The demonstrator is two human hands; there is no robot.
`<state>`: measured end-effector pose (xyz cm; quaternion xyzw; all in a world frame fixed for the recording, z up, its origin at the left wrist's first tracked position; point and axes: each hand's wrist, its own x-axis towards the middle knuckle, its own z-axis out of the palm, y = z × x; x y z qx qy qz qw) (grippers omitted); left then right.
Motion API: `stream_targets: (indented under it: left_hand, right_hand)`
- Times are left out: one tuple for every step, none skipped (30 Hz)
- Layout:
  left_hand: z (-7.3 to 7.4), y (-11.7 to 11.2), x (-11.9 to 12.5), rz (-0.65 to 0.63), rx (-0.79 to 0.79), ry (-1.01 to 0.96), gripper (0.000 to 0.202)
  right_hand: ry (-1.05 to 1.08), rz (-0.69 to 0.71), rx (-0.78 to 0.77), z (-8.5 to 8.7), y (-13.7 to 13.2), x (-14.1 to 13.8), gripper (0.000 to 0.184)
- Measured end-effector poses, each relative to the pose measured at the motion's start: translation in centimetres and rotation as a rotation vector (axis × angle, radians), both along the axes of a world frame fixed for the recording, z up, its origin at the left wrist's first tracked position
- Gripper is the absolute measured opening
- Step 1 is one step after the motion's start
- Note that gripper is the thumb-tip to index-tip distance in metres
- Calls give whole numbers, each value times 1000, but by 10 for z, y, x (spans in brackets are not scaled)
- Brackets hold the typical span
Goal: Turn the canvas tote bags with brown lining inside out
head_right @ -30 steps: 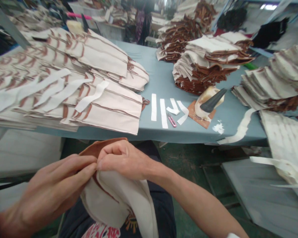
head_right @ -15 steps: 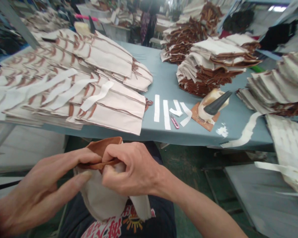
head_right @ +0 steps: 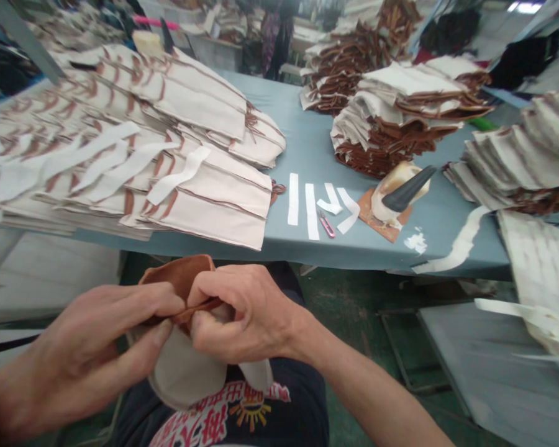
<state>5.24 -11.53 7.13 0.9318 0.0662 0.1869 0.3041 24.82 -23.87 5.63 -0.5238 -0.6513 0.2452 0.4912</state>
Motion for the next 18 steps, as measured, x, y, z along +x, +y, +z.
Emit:
stream_targets:
  left_hand:
    - [0, -2, 4, 26, -101, -17, 21]
    - [-2, -4, 8, 44, -242, -26, 20]
    - [-5, -6, 13, 62, -401, -28, 21]
    - [-10, -8, 17, 94, -557, -19, 24]
    - [-16, -10, 20, 111, -686, -9, 30]
    - [-22, -11, 22, 123, -779, -1, 36]
    - [-27, -12, 23, 130, -830, 1, 40]
    - [-32, -12, 23, 137, -844, -4, 43]
    - [-35, -10, 22, 138, -842, -9, 45]
    - [-36, -8, 21, 137, -841, -12, 46]
    - [-36, -5, 20, 134, -838, -14, 47]
    - [-33, -1, 18, 123, -812, -10, 46]
    - [-29, 4, 16, 100, -769, 0, 46]
    - [-24, 8, 14, 77, -721, 15, 45]
    - [-18, 12, 13, 48, -663, 34, 46]
    - [-11, 16, 11, 11, -594, 60, 47]
    - [-5, 18, 10, -28, -516, 88, 48]
    - [1, 20, 8, -62, -437, 116, 48]
  right_hand:
    - [14, 4, -29, -3, 1, 0, 6]
    - [42, 13, -62, -7, 3, -1, 5]
    - [86, 27, -95, -10, 5, -1, 4]
    - [137, 47, -125, -13, 7, -2, 3]
    - [187, 63, -152, -15, 8, -3, 4]
    - [230, 74, -174, -15, 10, -4, 6]
    - [263, 79, -185, -15, 11, -5, 9]
    - [287, 74, -179, -14, 12, -6, 12]
    - [300, 63, -169, -13, 12, -8, 14]
    - [306, 49, -155, -11, 12, -9, 14]
    - [306, 38, -143, -9, 12, -9, 13]
    - [301, 35, -136, -7, 11, -9, 12]
    - [291, 36, -134, -5, 11, -9, 11]
    - [274, 41, -133, -4, 10, -8, 11]
    - [253, 46, -124, -3, 10, -7, 11]
    - [231, 48, -112, -2, 9, -6, 12]
    - [208, 46, -100, -2, 9, -5, 13]
    - [185, 40, -86, -1, 9, -4, 14]
